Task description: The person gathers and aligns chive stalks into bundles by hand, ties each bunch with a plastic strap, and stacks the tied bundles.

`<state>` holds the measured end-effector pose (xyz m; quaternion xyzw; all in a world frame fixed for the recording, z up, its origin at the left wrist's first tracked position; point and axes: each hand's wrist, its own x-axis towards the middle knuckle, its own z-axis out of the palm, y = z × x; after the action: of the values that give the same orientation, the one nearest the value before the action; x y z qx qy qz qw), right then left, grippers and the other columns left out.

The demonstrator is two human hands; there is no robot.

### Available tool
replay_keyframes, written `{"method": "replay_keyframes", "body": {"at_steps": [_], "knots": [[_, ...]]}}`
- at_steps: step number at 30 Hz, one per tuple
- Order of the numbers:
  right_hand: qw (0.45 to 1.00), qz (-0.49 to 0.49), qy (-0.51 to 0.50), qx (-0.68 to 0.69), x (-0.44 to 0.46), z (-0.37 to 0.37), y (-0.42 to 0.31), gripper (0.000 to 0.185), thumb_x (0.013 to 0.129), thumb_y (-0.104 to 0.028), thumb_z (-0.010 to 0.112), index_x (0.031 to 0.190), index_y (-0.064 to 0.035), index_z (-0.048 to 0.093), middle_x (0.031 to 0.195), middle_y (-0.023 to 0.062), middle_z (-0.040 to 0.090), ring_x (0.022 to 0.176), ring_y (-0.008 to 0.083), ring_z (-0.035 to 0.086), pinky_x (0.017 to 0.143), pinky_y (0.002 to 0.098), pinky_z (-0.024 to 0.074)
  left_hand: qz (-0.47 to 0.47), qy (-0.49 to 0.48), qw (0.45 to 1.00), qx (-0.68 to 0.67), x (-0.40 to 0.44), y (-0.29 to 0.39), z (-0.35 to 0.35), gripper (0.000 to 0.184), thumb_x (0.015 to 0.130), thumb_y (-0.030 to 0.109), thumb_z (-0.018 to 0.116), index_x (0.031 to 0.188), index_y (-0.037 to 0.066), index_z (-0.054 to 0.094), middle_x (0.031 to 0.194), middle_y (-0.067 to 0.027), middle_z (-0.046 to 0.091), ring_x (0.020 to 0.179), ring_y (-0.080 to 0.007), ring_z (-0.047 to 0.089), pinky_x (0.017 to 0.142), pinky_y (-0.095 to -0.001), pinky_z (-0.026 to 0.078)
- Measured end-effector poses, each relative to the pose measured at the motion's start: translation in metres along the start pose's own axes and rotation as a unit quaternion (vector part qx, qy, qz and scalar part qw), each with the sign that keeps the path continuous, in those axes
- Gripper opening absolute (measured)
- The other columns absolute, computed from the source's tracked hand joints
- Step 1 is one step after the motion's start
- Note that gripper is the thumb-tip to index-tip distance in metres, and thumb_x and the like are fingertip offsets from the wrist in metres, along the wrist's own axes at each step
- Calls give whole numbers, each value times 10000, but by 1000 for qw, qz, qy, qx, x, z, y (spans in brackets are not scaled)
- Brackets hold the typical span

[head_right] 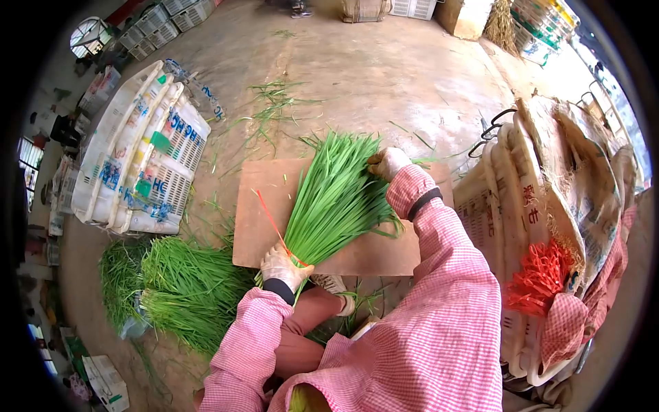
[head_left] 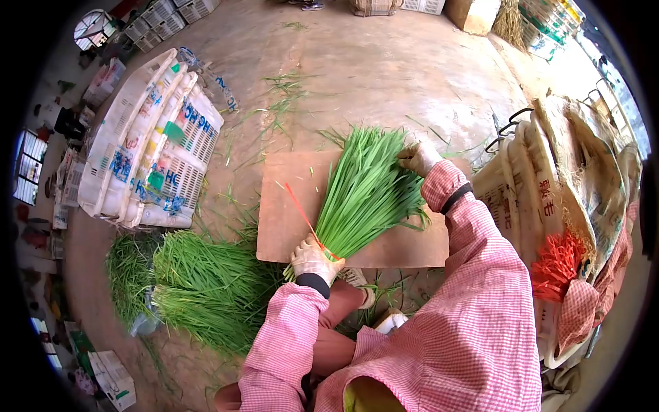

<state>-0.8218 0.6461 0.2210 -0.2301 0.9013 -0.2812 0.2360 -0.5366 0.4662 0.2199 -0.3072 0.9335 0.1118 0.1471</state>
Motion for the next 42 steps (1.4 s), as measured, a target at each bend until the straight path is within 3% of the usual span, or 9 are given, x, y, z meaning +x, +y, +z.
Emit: {"method": "replay_keyframes", "body": {"at_steps": [7,11,14,17,22,27,31,39,42], "knots": [[997,-28,25,-69,-16,4,-31,197,727,-110,628,920,-75,653,787,72,654,728,183,608,690,296,473,16,37,999,5,-1,-1,2,836,496,452,760,1116,9,418,1006,-135,532,958,-266,516,857,-388,395],[855,94,388,330,0,-11,42,190,847,-140,499,946,-53,635,878,106,646,831,179,588,752,264,439,19,-5,999,-46,5,-8,2,823,488,432,775,1098,-9,442,1021,-168,543,990,-279,516,870,-393,397],[905,29,386,-177,-77,4,58,627,747,-243,634,1269,-51,346,1150,226,493,1012,364,507,847,370,437,22,-89,971,-219,18,-27,-5,700,516,240,821,1060,-24,468,965,-175,590,900,-267,578,812,-371,455],[900,95,72,420,-173,78,-12,914,667,-350,736,1305,68,233,1216,226,450,1147,279,432,916,358,385,-1,-261,701,-664,2,-27,-17,523,604,-18,753,1052,-4,483,929,-109,608,807,-178,610,752,-285,498],[733,9,-114,670,-151,120,-103,633,661,-154,754,1187,-4,435,1095,106,555,986,210,532,851,328,428,125,-85,651,-744,-20,7,2,662,599,0,766,1158,48,415,1047,-57,549,944,-170,551,823,-294,470],[821,-104,-76,556,-142,63,-140,464,678,-82,718,1092,-6,524,1010,80,600,899,179,561,815,309,451,268,-33,748,-606,0,5,-74,666,583,102,798,1140,35,440,1024,-69,559,949,-177,540,824,-310,456],[822,-186,-186,505,-135,28,-144,348,728,-59,656,1058,-18,556,997,83,597,913,178,553,808,297,454,291,-186,616,-708,-5,11,-131,642,643,131,758,1188,57,428,1100,-38,532,973,-176,530,828,-314,438],[941,-160,-140,265,-86,103,-56,320,782,-77,595,1099,-74,556,1081,106,567,978,230,535,851,326,433,223,-231,692,-646,28,-17,-50,487,754,137,650,1193,26,473,1096,-76,567,1007,-174,532,856,-307,443],[943,-197,-81,257,-98,75,-90,345,784,-80,574,1127,-97,537,1120,111,537,1022,243,505,879,337,410,341,-166,723,-578,-11,-29,-117,556,754,171,653,1239,38,417,1177,-116,489,1096,-232,438,917,-375,314]]}}
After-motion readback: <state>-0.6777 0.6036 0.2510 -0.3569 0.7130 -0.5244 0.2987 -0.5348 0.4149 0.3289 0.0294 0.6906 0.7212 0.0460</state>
